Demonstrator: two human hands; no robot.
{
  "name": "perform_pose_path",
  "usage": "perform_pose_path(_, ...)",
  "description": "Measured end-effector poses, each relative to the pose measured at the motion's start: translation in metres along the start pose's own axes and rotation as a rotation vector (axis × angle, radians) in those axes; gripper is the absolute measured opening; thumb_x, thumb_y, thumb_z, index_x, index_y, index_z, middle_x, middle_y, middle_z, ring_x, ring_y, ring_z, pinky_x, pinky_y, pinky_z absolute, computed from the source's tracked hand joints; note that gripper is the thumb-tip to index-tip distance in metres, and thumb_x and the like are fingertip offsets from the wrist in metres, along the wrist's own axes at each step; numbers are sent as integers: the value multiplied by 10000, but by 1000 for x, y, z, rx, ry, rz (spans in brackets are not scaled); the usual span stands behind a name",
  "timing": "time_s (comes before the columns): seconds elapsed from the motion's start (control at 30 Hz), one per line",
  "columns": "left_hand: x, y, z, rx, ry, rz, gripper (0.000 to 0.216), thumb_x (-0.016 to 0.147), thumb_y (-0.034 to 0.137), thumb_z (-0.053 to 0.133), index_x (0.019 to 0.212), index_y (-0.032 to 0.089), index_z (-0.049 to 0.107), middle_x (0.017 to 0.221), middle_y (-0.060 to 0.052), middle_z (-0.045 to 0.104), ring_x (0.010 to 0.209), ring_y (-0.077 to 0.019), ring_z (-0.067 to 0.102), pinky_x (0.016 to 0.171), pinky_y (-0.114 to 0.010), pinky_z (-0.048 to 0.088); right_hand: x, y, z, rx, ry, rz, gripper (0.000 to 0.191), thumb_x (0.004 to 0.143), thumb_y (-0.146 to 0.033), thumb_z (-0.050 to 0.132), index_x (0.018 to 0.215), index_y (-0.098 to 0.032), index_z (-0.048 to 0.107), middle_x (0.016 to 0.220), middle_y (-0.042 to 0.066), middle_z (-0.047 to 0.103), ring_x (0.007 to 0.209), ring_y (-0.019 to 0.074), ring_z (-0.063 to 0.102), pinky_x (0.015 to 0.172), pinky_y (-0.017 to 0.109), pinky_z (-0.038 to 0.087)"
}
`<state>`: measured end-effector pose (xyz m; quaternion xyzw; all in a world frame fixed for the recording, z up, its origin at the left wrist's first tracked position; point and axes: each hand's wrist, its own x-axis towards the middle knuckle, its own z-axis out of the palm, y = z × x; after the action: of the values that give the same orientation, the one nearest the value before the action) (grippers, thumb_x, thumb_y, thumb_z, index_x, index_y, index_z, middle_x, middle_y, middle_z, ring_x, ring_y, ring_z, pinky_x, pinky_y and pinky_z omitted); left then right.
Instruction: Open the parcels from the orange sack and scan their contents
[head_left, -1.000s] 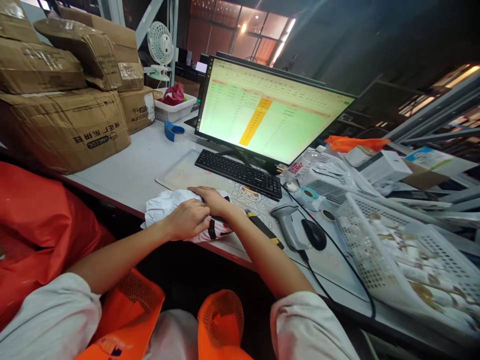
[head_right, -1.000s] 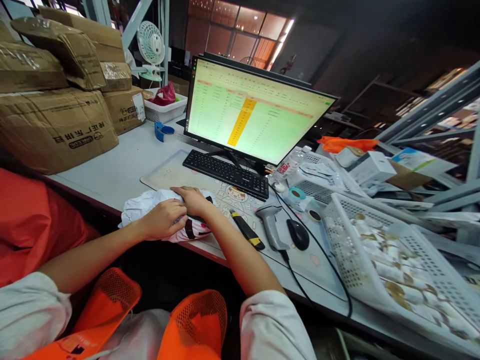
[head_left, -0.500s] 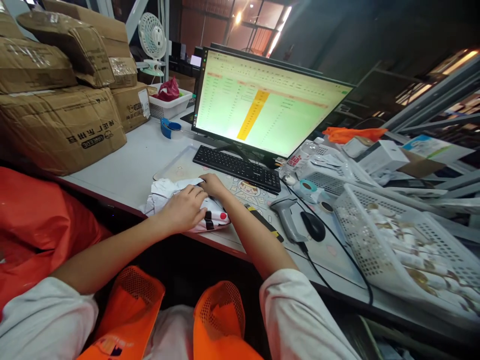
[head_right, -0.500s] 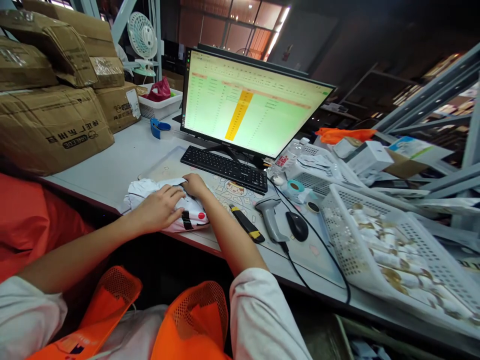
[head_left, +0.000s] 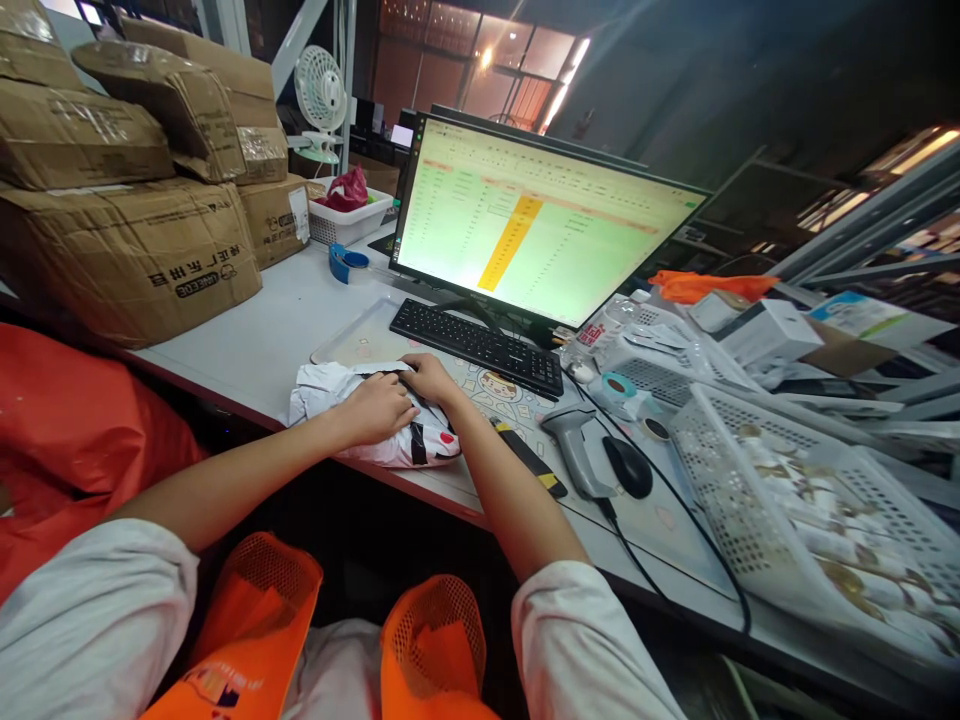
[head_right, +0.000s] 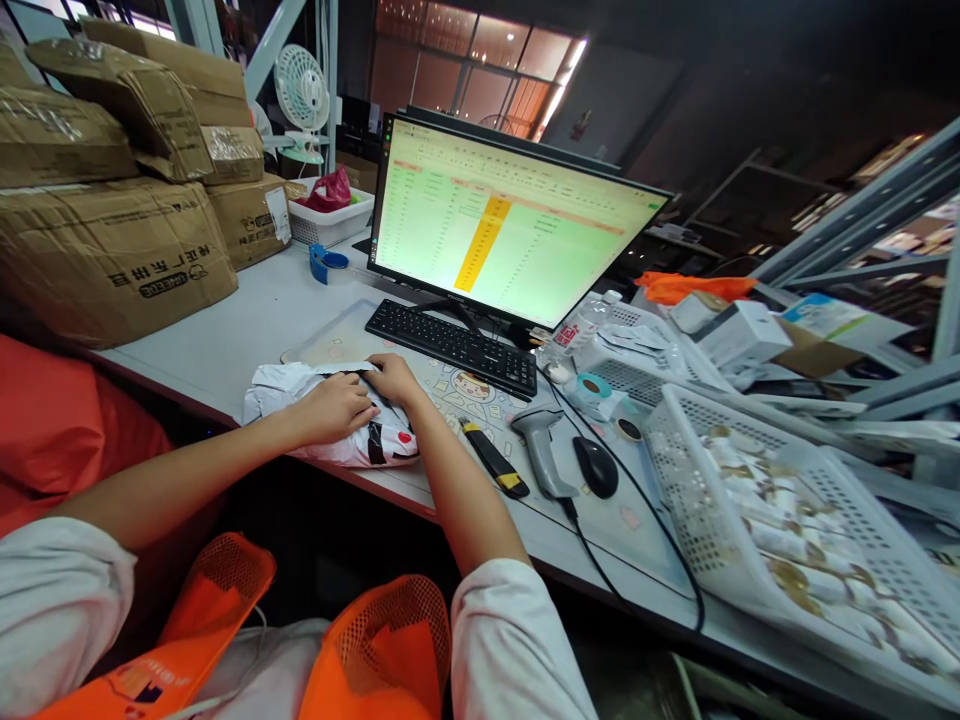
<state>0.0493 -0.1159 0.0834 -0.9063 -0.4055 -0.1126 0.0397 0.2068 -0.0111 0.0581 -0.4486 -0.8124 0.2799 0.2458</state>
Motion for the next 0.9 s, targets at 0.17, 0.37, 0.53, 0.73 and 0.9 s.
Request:
perform_pose_path(0.17, -7, -3, 1, 2, 88, 16, 249, 1004, 330, 528, 1105, 172, 691, 1179, -124, 650, 1103, -281, 578, 944, -420, 455, 0, 3, 2, 52, -3, 12, 227, 767, -212, 577, 873, -147, 767, 830, 19, 755, 833, 185, 658, 752, 259, 475)
perform_pose_path(0.37, 1, 7, 6, 125, 58, -46, 253, 1008, 243, 456, 1066, 113, 665, 1142, -162, 656, 1078, -312, 579, 866, -439, 452, 0, 1, 2, 72, 2, 14, 250, 763, -176, 570, 904, -140, 774, 896, 36, 775, 894, 195, 677, 827, 276, 491)
perform_pose_path(0.53, 1, 8, 7, 105, 73, -28, 229, 997, 263, 499, 1089, 132, 663, 1149, -142, 663, 1073, -300, 581, 865, -424, 439, -1, 0, 2, 70, 5, 17, 241, 774, -168, 577, 915, -144, 771, 898, 33, 776, 890, 193, 674, 825, 275, 493)
perform_pose_path(0.73, 0, 7, 6, 96, 64, -23, 237, 1004, 261, 492, 1093, 131, 669, 1155, -140, 668, 1084, -302, 576, 862, -425, 436, -2, 0, 2, 58, 8, 14, 235, 778, -151, 573, 912, -140, 766, 896, 31, 773, 891, 188, 667, 829, 268, 486)
perform_pose_path(0.9, 1, 10, 4, 81, 55, -23, 225, 1005, 225, 486, 1061, 117, 676, 1108, -137, 688, 1063, -297, 587, 862, -422, 446, -3, -1, 2, 43, 9, 12, 227, 787, -143, 576, 911, -133, 765, 908, 44, 775, 876, 186, 666, 841, 271, 485)
